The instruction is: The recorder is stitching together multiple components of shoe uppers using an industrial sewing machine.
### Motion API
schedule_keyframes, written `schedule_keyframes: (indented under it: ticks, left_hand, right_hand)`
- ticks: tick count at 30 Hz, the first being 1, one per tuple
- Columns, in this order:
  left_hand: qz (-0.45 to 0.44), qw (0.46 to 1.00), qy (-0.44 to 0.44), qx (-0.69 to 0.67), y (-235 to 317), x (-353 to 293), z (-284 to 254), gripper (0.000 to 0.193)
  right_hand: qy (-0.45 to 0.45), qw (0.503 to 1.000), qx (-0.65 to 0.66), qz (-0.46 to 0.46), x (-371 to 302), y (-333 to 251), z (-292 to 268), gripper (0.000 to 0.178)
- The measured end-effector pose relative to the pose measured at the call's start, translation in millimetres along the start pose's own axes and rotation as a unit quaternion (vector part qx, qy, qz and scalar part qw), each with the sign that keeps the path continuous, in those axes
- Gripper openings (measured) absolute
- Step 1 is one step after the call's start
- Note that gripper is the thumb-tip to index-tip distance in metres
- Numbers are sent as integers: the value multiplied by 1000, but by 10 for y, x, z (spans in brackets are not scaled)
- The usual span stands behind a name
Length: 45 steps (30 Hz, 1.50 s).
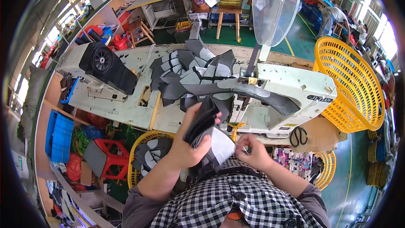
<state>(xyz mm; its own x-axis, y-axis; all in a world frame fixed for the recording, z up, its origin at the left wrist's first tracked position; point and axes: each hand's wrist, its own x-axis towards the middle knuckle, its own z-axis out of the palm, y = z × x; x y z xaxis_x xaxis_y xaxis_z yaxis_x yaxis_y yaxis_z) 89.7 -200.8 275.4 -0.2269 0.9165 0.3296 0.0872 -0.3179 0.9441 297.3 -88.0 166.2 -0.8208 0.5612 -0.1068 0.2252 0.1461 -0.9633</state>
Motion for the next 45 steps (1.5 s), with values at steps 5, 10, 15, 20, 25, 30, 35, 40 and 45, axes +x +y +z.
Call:
schedule_keyframes:
  ticks: [5,10,15,20,25,30,35,40,45]
  left_hand:
    - [-24,998,50,34,129,161,-34,62]
    - [69,977,137,146,-11,180,128,61]
    - [-34,936,52,345,130,95,73,70]
    - [23,985,135,107,68,127,4,63]
    - [128,944,271,138,-77,465,69,64]
    - [8,949,294,113,-499,631,50,62]
    - [-17,955,296,28,-470,644,80,54]
    - [-31,956,292,12,-571,699,17,50]
    - [-62,941,328,-59,-616,792,34,56]
  right_hand:
    - [-30,990,-21,-136,19,-380,9,85]
    - [16,998,40,-35,128,-668,271,90]
    - [-17,971,-235,-36,-15,-650,-214,81]
    - [-69,991,-104,54,-232,-634,-865,45]
    - [169,984,38,-31,61,-1244,-1059,23]
    - [246,962,95,73,385,-728,-820,30]
    - [278,926,233,107,446,-825,-766,31]
    - [259,925,256,112,557,-729,-804,29]
    - [253,933,251,44,755,-600,-895,31]
